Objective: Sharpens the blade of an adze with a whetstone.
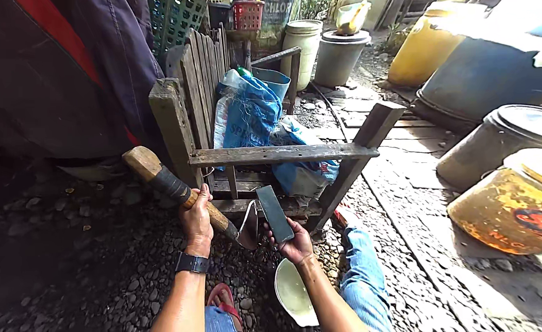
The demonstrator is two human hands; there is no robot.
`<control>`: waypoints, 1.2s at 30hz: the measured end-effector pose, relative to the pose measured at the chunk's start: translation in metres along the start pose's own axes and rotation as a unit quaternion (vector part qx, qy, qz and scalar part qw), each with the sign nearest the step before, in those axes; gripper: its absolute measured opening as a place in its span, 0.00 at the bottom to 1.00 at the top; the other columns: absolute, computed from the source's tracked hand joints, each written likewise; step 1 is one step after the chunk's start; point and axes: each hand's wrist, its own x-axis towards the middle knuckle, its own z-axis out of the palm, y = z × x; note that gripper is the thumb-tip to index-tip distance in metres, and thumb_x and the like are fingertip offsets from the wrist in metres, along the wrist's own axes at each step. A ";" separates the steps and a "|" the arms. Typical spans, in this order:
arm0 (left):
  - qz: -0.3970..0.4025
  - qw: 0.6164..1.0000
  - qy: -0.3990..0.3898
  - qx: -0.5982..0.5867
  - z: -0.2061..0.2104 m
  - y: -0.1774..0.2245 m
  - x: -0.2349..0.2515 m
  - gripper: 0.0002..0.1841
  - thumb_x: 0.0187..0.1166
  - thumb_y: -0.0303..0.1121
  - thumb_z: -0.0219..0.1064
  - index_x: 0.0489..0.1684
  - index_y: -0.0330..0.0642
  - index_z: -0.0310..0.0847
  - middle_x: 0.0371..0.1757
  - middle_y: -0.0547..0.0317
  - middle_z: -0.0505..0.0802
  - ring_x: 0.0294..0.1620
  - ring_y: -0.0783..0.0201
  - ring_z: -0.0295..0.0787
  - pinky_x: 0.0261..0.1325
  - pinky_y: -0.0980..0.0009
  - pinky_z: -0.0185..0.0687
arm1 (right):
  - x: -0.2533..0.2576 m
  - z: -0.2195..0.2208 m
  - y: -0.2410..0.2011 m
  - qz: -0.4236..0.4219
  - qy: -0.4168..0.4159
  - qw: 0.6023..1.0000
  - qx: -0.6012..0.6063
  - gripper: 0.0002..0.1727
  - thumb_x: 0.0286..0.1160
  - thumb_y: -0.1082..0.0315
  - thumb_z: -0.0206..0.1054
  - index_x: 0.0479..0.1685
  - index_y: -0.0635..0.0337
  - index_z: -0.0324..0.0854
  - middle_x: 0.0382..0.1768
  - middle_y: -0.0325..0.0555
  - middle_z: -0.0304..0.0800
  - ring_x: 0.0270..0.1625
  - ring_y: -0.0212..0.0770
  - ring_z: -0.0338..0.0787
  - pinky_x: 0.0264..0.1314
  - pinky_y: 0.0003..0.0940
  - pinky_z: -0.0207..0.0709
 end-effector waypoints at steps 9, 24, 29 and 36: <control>0.019 0.998 -0.047 -0.025 0.011 -0.007 -0.002 0.09 0.85 0.21 0.61 0.32 0.41 0.77 0.21 0.67 0.86 0.24 0.74 0.86 0.35 0.78 0.86 | 0.004 -0.004 -0.011 0.024 -0.048 0.998 -0.029 0.34 0.92 0.43 0.29 0.57 0.55 0.78 0.41 0.59 0.93 0.35 0.53 0.95 0.31 0.41 0.89; -0.023 1.000 -0.014 0.013 0.010 -0.026 0.015 0.05 0.85 0.24 0.65 0.37 0.37 0.76 0.24 0.62 0.85 0.25 0.70 0.85 0.35 0.75 0.86 | -0.090 -0.044 -0.032 0.179 0.219 0.578 -0.765 0.18 0.87 0.59 0.61 0.67 0.57 0.83 0.49 0.59 0.89 0.44 0.53 0.86 0.47 0.54 0.77; 0.034 0.998 -0.005 0.043 0.011 -0.030 0.017 0.05 0.79 0.22 0.70 0.41 0.33 0.78 0.28 0.60 0.86 0.28 0.72 0.86 0.39 0.76 0.86 | -0.049 -0.085 0.025 0.231 0.267 0.447 -0.822 0.33 0.83 0.57 0.62 0.85 0.60 0.66 0.76 0.72 0.75 0.77 0.70 0.79 0.70 0.66 0.77; 0.003 1.000 0.011 0.029 0.014 -0.028 0.029 0.06 0.87 0.26 0.63 0.48 0.30 0.76 0.29 0.56 0.87 0.29 0.68 0.88 0.38 0.72 0.87 | -0.052 -0.090 0.022 0.248 0.221 0.466 -0.820 0.26 0.80 0.56 0.66 0.72 0.60 0.79 0.68 0.63 0.86 0.73 0.63 0.84 0.70 0.67 0.74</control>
